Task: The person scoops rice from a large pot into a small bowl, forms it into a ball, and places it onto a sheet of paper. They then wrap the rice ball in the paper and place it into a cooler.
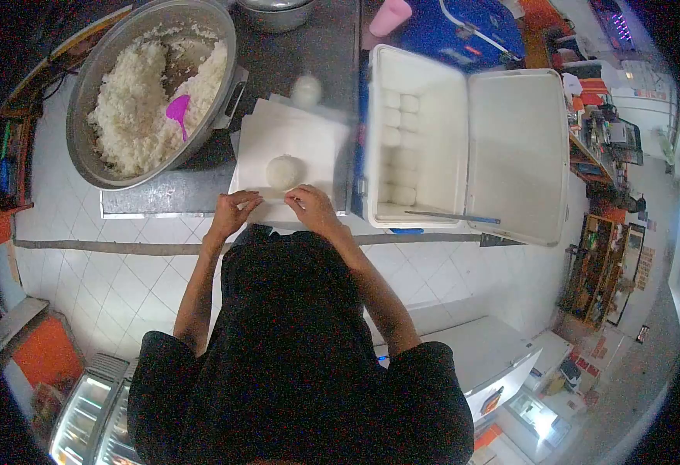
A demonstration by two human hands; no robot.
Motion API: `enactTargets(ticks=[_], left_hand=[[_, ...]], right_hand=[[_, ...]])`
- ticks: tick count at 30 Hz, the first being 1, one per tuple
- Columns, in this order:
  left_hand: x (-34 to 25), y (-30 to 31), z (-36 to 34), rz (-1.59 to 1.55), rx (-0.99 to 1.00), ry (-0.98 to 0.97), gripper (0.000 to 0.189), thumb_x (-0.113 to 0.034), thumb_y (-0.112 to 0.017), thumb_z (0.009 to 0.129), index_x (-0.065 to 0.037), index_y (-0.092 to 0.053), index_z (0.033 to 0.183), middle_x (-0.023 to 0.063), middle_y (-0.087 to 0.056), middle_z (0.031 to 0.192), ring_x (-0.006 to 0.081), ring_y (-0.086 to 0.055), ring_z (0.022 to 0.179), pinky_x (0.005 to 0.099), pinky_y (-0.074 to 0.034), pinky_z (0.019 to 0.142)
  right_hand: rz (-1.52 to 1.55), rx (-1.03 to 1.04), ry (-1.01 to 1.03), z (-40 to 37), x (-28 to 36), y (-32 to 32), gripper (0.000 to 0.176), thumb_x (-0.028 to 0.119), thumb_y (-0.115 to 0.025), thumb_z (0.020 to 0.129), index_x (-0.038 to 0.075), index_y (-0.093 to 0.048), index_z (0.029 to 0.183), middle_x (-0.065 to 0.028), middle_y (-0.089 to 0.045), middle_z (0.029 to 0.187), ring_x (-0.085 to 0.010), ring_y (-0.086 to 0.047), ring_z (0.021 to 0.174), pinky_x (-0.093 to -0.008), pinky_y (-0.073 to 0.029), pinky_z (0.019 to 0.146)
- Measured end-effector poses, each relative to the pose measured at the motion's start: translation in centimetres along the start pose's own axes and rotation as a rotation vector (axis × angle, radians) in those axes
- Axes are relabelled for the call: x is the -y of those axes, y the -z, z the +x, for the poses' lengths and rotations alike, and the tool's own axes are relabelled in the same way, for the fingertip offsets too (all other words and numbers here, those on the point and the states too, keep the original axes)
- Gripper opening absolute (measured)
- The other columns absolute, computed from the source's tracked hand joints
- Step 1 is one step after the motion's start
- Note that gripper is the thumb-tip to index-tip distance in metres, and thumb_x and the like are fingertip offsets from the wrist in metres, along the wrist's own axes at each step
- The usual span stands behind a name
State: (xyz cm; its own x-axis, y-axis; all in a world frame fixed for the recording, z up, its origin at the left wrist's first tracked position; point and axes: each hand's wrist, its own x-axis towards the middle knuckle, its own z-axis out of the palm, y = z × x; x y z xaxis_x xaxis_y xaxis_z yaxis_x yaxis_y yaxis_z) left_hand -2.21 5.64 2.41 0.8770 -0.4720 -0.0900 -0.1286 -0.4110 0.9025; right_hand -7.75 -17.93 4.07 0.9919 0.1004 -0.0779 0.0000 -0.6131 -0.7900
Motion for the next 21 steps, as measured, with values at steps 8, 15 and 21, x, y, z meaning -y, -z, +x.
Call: enactTargets(ticks=[8, 15, 21], left_hand=[[0.7, -0.2, 0.1, -0.094, 0.015, -0.001, 0.017, -0.015, -0.074, 0.083, -0.003, -0.075, 0.095, 0.0142, -0.073, 0.097, 0.0249, -0.072, 0.087, 0.0332, -0.055, 0.077], [-0.3, -0.9, 1.1, 0.165, 0.062, -0.127, 0.018, -0.019, -0.072, 0.084, -0.003, -0.074, 0.092, 0.0142, -0.072, 0.094, 0.0313, -0.069, 0.085, 0.0390, -0.053, 0.077], [0.7, -1.7, 1.2, 0.104, -0.185, -0.299, 0.015, -0.016, -0.072, 0.084, -0.003, -0.074, 0.089, 0.0138, -0.072, 0.085, 0.0327, -0.068, 0.079, 0.0412, -0.053, 0.074]], right_hand=[[-0.023, -0.016, 0.000, 0.2, -0.2, -0.3, 0.020, 0.020, -0.063, 0.090, 0.001, -0.069, 0.093, -0.0150, -0.067, 0.090, -0.0328, -0.064, 0.084, -0.0412, -0.051, 0.077], [-0.049, -0.051, 0.039, 0.2, 0.0, -0.5, 0.021, 0.023, -0.065, 0.089, 0.003, -0.070, 0.093, -0.0143, -0.068, 0.089, -0.0321, -0.064, 0.088, -0.0409, -0.050, 0.079], [-0.191, -0.107, 0.014, -1.0, -1.7, 1.2, 0.023, 0.026, -0.070, 0.085, 0.004, -0.071, 0.095, -0.0136, -0.069, 0.089, -0.0294, -0.065, 0.083, -0.0399, -0.051, 0.078]])
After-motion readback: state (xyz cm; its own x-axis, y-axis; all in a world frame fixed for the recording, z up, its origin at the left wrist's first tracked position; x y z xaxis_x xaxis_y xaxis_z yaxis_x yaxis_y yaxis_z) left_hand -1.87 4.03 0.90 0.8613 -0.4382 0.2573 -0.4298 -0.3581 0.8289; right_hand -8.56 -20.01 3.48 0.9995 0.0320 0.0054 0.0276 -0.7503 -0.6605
